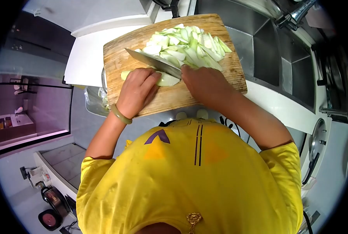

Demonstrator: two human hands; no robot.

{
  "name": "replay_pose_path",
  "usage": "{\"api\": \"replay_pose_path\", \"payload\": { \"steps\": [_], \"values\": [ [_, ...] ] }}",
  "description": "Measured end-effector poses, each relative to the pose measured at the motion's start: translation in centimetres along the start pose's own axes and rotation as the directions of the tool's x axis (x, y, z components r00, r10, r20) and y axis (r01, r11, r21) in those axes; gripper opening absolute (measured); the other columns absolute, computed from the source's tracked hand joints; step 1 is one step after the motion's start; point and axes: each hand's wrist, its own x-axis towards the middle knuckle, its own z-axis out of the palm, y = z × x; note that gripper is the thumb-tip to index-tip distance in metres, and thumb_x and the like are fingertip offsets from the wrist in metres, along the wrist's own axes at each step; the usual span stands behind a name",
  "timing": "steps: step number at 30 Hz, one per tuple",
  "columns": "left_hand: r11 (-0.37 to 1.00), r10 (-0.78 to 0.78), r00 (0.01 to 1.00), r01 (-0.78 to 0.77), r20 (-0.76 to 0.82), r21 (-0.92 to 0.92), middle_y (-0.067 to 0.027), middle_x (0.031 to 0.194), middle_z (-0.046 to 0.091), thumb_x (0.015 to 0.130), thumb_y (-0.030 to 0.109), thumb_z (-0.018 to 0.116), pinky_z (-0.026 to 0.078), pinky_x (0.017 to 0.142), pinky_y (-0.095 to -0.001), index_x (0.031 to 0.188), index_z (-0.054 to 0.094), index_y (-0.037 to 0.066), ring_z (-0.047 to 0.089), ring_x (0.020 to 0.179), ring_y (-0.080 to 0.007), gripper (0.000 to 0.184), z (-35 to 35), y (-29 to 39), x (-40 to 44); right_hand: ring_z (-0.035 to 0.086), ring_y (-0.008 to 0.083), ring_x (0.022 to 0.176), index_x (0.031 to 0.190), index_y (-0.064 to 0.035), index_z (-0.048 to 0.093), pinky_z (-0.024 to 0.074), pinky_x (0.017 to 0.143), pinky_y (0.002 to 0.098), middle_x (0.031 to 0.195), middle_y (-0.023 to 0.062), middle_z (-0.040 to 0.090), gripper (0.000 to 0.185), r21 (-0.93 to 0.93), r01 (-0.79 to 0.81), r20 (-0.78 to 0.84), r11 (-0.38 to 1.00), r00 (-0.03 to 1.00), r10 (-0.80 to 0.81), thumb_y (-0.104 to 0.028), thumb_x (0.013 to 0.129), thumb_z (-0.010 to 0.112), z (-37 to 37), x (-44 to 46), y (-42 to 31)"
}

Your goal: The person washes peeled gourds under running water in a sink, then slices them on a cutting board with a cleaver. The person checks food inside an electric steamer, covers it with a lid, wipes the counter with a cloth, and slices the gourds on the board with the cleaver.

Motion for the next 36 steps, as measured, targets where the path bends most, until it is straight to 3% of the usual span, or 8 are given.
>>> {"api": "replay_pose_path", "payload": {
  "steps": [18,21,24,26,30,32,36],
  "values": [
    [1.0,-0.003,0.998,0.004,-0.055,0.021,-0.0097,0.104,0.061,0.077,0.009,0.073,0.044,0.082,-0.0401,0.103,0.064,0.006,0.057,0.096,-0.0305,0.028,-0.6,1.4,-0.6,0.067,0.036,0.072,0.098,-0.0031,0.05,0.0517,0.064,0.0466,0.074,0.017,0.066,0.02,-0.069,0.077,0.036,0.995,0.997,-0.075,-0.023,0.099,0.047,-0.3,-1.6,-1.0],
    [1.0,-0.027,0.999,0.027,-0.018,0.016,-0.0099,0.104,0.061,0.077,0.009,0.073,0.044,0.082,-0.0403,0.104,0.063,0.005,0.057,0.096,-0.0308,0.029,-0.6,1.6,-1.2,0.067,0.0356,0.072,0.098,-0.0034,0.05,0.0518,0.063,0.046,0.074,0.0168,0.066,0.018,-0.048,0.117,-0.016,0.992,0.993,-0.118,-0.021,0.098,0.051,0.8,-0.3,-0.4],
    [0.997,-0.074,0.996,0.074,-0.041,-0.015,-0.01,0.105,0.061,0.077,0.008,0.072,0.045,0.082,-0.0405,0.105,0.063,0.005,0.057,0.097,-0.0309,0.029,-0.6,1.8,-1.6,0.067,0.0356,0.072,0.098,-0.0034,0.05,0.0516,0.065,0.0465,0.075,0.0167,0.066,0.015,-0.096,0.027,0.076,0.995,0.997,-0.02,-0.018,0.096,0.052,-2.1,-1.1,-1.2],
    [0.998,-0.067,0.996,0.067,-0.054,-0.007,-0.0101,0.105,0.061,0.077,0.008,0.072,0.045,0.082,-0.0403,0.106,0.064,0.005,0.057,0.098,-0.0309,0.03,-0.4,1.7,-1.6,0.068,0.0365,0.076,0.099,-0.0026,0.053,0.0524,0.066,0.0469,0.077,0.0188,0.067,0.012,0.001,0.027,0.045,1.0,0.999,-0.027,-0.011,0.093,0.047,-3.8,-2.6,-2.0],
    [0.998,-0.06,0.996,0.061,-0.062,0.019,-0.0098,0.107,0.062,0.076,0.008,0.073,0.044,0.083,-0.0403,0.106,0.064,0.006,0.057,0.1,-0.031,0.031,-0.2,1.7,-1.6,0.067,0.0365,0.074,0.098,-0.0024,0.053,0.0523,0.065,0.0469,0.077,0.0185,0.067,0.014,-0.046,0.129,-0.003,0.991,0.992,-0.129,-0.014,0.095,0.045,-0.3,-2.6,-0.8],
    [0.998,-0.053,0.996,0.055,-0.066,0.036,-0.0096,0.107,0.062,0.076,0.007,0.073,0.044,0.083,-0.0405,0.106,0.064,0.006,0.057,0.1,-0.0309,0.031,-0.5,2.1,-1.6,0.067,0.0354,0.073,0.099,-0.0028,0.05,0.0513,0.066,0.0467,0.076,0.0158,0.066,0.013,-0.006,0.105,0.054,0.994,0.993,-0.105,-0.015,0.095,0.052,0.1,-1.3,-0.8],
    [0.996,-0.084,0.994,0.086,-0.07,0.019,-0.0091,0.106,0.061,0.076,0.007,0.072,0.043,0.083,-0.0408,0.105,0.065,0.007,0.057,0.1,-0.0303,0.03,-0.7,2.3,-2.1,0.067,0.0353,0.075,0.097,-0.003,0.05,0.0509,0.066,0.0473,0.077,0.0158,0.066,0.012,-0.04,0.058,0.107,0.997,0.993,-0.054,-0.015,0.096,0.051,-1.7,-1.9,-1.4]
  ]
}}
